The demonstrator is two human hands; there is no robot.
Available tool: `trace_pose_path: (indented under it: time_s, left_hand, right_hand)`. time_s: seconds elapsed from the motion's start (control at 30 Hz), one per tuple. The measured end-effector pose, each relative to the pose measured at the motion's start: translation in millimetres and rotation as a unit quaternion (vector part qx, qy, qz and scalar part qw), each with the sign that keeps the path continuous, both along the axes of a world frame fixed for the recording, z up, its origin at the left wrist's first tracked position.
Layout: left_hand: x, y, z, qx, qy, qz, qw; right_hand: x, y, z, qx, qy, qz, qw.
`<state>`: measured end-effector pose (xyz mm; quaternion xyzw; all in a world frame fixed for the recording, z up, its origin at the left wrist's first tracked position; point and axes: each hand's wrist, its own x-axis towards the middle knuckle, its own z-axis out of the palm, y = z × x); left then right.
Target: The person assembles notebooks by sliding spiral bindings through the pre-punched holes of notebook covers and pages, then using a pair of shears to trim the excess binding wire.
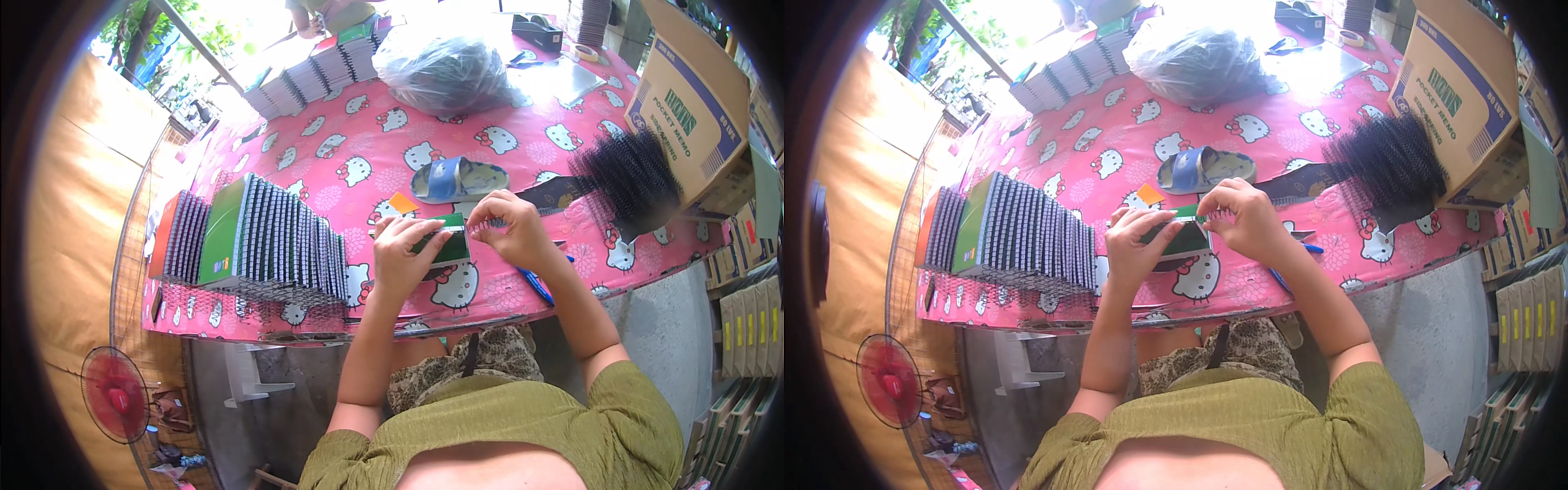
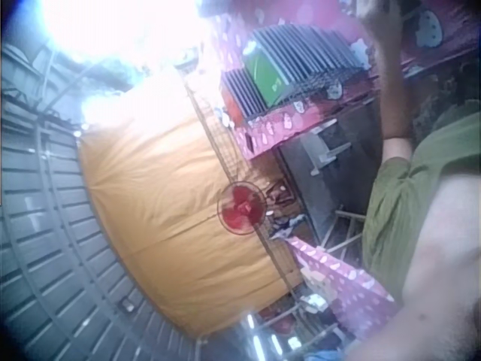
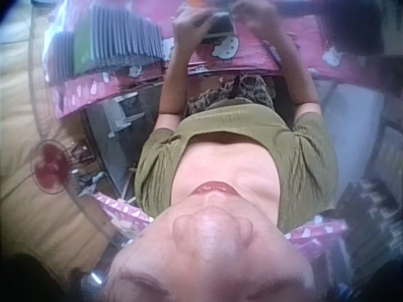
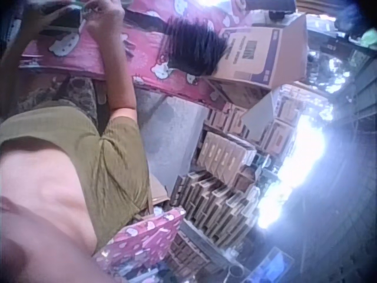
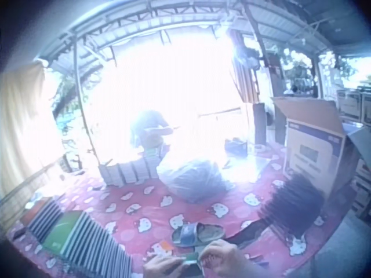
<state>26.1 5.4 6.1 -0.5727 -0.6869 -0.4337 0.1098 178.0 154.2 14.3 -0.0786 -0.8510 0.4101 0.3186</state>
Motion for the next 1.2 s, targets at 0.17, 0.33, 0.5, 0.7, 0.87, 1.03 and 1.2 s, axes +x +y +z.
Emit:
trace_pose_path:
  time_s: [0.17, 0.33, 0.5, 0.7, 0.87, 1.03, 1.2]
  left_hand:
    - [14.5, -1.4, 1.1, -0.006, 0.064, 0.093, 0.994]
    - [18.2, -2.8, -11.2, 0.058, 0.001, 0.082, 0.995]
    - [21.1, -2.9, -8.3, 0.018, -0.026, 0.107, 0.994]
    - [16.7, -2.5, -17.3, 0.02, -0.032, 0.11, 0.993]
    - [13.2, -1.2, -20.4, 0.021, -0.058, 0.096, 0.993]
    - [21.3, -2.2, -9.6, 0.022, -0.04, 0.097, 0.994]
    - [17.3, -4.0, -13.2, 0.024, -0.066, 0.073, 0.995]
  right_hand:
    - [-1.7, -1.7, 7.3, -0.146, -0.101, 0.024, 0.984]
    - [-2.1, -11.4, 3.2, 0.1, -0.103, -0.024, 0.989]
    - [-8.5, -13.8, 1.1, 0.107, -0.085, -0.039, 0.99]
    - [-16.7, -25.3, 9.6, 0.081, -0.069, -0.067, 0.992]
    - [-16.3, -23.1, 12.1, 0.102, -0.047, -0.049, 0.993]
    - [-21.3, -28.3, 3.0, 0.079, 0.024, -0.07, 0.994]
    - [-25.3, -6.1, 5.7, 0.081, -0.088, 0.004, 0.993]
